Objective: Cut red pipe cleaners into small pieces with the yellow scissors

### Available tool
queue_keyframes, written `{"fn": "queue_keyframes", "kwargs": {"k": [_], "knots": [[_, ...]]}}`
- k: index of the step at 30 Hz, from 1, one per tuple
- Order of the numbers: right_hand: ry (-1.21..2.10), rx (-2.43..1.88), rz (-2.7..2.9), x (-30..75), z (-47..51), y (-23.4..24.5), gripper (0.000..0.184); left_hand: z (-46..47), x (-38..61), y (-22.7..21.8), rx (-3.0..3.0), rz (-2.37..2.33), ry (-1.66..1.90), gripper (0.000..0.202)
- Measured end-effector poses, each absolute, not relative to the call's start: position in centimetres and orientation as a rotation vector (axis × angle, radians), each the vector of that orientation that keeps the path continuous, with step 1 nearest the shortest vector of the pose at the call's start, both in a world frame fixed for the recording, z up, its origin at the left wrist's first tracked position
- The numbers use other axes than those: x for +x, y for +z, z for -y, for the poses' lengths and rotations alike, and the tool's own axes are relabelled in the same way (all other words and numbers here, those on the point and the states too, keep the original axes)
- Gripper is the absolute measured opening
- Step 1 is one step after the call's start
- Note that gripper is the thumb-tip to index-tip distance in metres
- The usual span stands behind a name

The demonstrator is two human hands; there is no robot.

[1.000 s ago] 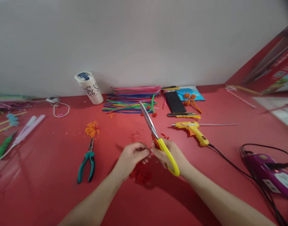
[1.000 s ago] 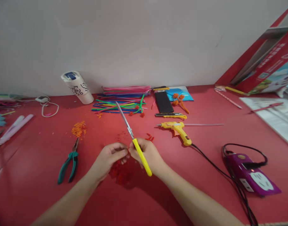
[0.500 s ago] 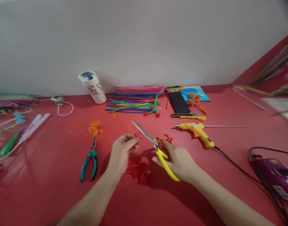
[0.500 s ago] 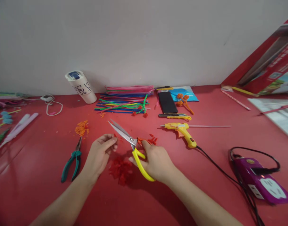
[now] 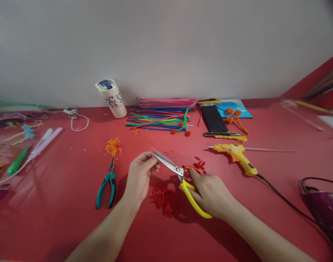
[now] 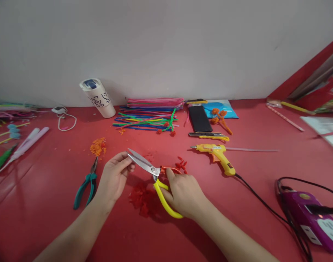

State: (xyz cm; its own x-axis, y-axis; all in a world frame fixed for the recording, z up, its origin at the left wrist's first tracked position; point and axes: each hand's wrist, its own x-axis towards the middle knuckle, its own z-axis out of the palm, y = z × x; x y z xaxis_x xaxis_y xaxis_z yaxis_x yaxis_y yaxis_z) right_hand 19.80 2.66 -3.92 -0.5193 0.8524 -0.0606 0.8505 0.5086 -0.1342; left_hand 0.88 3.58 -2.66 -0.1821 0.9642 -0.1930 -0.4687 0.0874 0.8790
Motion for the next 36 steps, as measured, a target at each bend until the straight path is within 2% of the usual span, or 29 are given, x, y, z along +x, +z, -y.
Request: {"fn": "queue_keyframes", "kwargs": {"k": [13,32,36], "knots": [[0.197,-1.495,2.761,19.98,-2.75,-4.22,0.033,-3.87,0.53,-2.31,0.627,-1.046,1.464,0.005],[0.134,-1.478,2.722,20.33,-2.92,-4.34,0.033,-3.84,0.45,-2.39,0.656,-1.044,1.474,0.006],[0.212,-1.543,2.676,20.37,-3.26,-4.28,0.03,-3.83,0.41,-2.33,0.66,-1.068,1.463,0.004]]}}
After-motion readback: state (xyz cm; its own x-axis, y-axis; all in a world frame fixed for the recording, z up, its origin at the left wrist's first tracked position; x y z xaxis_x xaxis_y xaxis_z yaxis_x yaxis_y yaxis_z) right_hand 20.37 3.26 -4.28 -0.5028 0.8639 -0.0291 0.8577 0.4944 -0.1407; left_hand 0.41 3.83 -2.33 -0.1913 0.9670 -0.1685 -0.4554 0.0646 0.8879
